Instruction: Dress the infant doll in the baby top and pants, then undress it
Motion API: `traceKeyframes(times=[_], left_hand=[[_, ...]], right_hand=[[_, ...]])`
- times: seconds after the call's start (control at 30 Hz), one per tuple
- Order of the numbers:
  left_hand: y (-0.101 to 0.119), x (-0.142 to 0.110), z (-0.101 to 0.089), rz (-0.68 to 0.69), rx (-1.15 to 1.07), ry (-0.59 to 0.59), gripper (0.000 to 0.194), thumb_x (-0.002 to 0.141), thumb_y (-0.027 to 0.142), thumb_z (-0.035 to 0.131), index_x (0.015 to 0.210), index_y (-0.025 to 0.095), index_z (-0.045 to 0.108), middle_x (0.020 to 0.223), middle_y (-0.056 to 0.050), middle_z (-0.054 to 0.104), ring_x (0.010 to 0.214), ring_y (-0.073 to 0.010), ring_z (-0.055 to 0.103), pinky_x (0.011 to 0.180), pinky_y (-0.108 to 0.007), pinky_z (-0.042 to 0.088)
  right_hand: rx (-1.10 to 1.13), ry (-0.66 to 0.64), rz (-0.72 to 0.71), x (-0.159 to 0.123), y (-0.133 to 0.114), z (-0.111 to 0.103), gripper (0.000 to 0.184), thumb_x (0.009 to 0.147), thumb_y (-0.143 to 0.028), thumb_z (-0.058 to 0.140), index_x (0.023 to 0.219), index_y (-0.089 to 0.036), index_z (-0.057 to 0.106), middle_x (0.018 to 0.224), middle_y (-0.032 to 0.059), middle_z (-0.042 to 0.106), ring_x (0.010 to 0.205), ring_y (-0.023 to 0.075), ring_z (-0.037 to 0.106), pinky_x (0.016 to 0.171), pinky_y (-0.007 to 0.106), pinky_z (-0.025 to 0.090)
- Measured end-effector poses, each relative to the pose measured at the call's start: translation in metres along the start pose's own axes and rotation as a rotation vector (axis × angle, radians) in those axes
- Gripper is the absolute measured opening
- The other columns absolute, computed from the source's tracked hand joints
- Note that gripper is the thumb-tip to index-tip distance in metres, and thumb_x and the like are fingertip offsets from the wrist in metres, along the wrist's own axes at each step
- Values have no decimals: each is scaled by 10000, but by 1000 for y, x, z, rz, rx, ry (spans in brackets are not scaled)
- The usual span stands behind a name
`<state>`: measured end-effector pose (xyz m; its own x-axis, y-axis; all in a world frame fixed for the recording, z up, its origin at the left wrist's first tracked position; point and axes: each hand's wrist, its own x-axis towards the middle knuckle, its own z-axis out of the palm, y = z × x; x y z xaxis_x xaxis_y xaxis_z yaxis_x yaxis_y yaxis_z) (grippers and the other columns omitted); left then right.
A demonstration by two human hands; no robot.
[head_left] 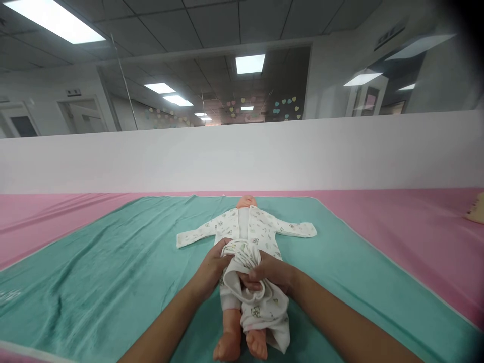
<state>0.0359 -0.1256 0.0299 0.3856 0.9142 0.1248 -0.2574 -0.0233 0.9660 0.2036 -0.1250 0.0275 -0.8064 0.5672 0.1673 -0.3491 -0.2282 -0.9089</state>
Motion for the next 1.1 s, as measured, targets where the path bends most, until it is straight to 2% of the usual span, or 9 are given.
traceKeyframes(times=[0.17, 0.3, 0.47, 0.6, 0.77, 0.83, 0.9, 1.0, 1.1], left_hand=[[-2, 1, -1, -3, -28, -15, 279, 747, 223, 611, 1008, 157, 539, 851, -25, 618, 653, -124, 541, 595, -226, 427], [0, 1, 0, -4, -12, -17, 267, 737, 223, 615, 987, 157, 548, 827, -21, 618, 627, -128, 537, 573, -237, 433], [1, 1, 1, -28, -24, -2, 252, 720, 194, 615, 963, 160, 554, 811, -15, 617, 618, -119, 530, 559, -221, 417], [3, -1, 1, -15, -51, 3, 255, 712, 164, 599, 962, 150, 553, 804, -20, 614, 638, -123, 545, 585, -221, 421], [3, -3, -4, 4, -90, -46, 350, 762, 234, 558, 1099, 180, 479, 765, -14, 603, 607, -128, 550, 572, -228, 422], [0, -3, -6, 26, -26, -61, 408, 785, 330, 554, 1151, 189, 441, 803, -26, 611, 601, -133, 552, 569, -239, 429], [-4, -5, -7, 84, 97, -39, 504, 741, 387, 615, 1161, 180, 428, 875, -43, 616, 683, -160, 574, 625, -257, 449], [-6, -11, -3, 140, 304, 39, 646, 638, 362, 718, 1169, 167, 406, 990, -64, 604, 892, -222, 570, 773, -292, 451], [2, -23, 4, 87, 453, 66, 677, 651, 307, 708, 1219, 194, 357, 1064, -64, 588, 977, -237, 550, 843, -315, 431]], right_hand=[[-178, 123, 89, -2, 0, -1, 192, 609, -161, 691, 556, -122, 511, 406, -57, 459, 379, 43, 372, 433, 185, 329], [-198, 82, 86, -2, -4, 1, 111, 644, -179, 661, 628, -97, 587, 469, -34, 522, 389, 40, 397, 427, 179, 329], [-194, 21, 80, -1, -6, 1, 176, 667, -229, 668, 730, -69, 634, 518, -23, 551, 380, 28, 392, 405, 168, 320], [-191, 43, 89, -1, -4, -1, 155, 691, -215, 658, 744, -71, 637, 462, -37, 517, 382, 36, 403, 438, 171, 353], [-213, 140, 46, 2, -5, 2, 136, 678, -202, 665, 739, -82, 649, 620, 10, 618, 437, 59, 483, 481, 199, 408], [-231, 171, 31, 4, -5, 4, 144, 670, -213, 671, 728, -83, 651, 625, 18, 630, 450, 72, 499, 497, 215, 426], [-245, 198, 31, 4, -3, 5, 154, 664, -230, 673, 692, -80, 651, 590, 19, 621, 453, 79, 506, 517, 228, 445], [-248, 261, 39, 2, 0, 5, 144, 635, -220, 683, 678, -87, 650, 574, 18, 617, 481, 101, 540, 543, 244, 470], [-241, 297, 21, 1, 2, 4, 155, 632, -213, 679, 737, -103, 647, 565, 3, 612, 504, 116, 557, 559, 257, 481]])
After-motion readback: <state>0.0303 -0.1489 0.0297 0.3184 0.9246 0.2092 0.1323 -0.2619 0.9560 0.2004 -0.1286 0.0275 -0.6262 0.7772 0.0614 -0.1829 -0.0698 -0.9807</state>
